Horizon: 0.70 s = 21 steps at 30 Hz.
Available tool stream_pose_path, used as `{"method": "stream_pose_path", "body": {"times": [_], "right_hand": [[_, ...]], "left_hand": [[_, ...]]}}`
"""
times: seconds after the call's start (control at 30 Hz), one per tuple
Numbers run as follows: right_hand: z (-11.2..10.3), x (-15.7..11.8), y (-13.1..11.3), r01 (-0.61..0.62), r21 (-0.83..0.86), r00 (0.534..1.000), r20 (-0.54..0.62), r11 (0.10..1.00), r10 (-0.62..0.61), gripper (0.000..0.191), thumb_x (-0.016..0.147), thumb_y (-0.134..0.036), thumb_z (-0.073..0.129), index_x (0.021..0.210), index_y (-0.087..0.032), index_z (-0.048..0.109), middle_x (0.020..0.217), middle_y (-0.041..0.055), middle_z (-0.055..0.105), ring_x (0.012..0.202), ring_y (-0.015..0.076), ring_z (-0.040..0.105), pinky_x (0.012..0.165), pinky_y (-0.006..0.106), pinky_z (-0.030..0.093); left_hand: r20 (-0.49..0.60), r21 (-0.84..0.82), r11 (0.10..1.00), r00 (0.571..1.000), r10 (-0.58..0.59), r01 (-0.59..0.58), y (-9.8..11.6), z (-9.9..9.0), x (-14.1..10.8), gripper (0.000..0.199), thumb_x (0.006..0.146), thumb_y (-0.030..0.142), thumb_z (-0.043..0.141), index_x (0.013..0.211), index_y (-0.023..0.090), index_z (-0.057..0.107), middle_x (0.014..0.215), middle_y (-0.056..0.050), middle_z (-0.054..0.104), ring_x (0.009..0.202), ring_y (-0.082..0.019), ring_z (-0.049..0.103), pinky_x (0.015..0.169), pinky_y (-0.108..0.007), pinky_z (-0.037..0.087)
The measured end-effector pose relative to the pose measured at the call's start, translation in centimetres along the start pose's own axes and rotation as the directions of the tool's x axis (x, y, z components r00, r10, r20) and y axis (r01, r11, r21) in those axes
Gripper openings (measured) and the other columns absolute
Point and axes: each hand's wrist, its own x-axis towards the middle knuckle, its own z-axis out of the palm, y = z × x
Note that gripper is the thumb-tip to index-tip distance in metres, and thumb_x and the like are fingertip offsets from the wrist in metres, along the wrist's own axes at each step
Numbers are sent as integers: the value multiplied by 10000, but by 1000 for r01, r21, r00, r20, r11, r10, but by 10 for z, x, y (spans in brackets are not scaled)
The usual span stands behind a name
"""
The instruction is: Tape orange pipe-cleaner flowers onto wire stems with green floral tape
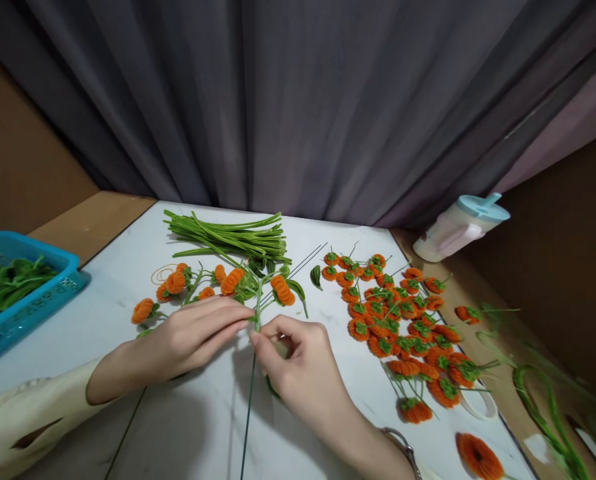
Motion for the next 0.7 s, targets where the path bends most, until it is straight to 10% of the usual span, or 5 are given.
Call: {"method": "stream_pose_path", "body": {"times": [0.2, 0.4, 0.7], "right_hand": [[1, 2, 4, -3, 4, 1000, -17, 1000, 3, 287, 780, -303, 618, 562, -173, 484, 462, -56, 397, 427, 69, 278, 401, 204, 225], [1, 8, 18, -112, 180, 994, 29, 977, 108, 313, 726, -409, 697, 606, -167, 540, 446, -59, 451, 362, 53, 267, 357, 206, 186], [-3, 13, 28, -39, 148, 999, 25, 988, 35, 314, 737, -429, 690, 624, -154, 588, 413, -70, 361, 347, 48, 242, 334, 211, 144]], "left_hand": [[29, 75, 997, 999, 23, -26, 3, 0, -1, 200, 911, 100, 424, 1066, 121, 549, 927, -101, 660, 851, -189, 615, 785, -311, 499], [-33, -116, 926, 930, -365, 359, -1, 40, -18, 347, 919, 167, 385, 1258, 119, 331, 721, 1, 619, 594, -114, 592, 573, -210, 488], [-14, 262, 965, 1000, -5, 9, -9, 68, -40, 230, 816, 92, 354, 648, 187, 480, 531, -11, 529, 455, -154, 507, 432, -294, 384]]}}
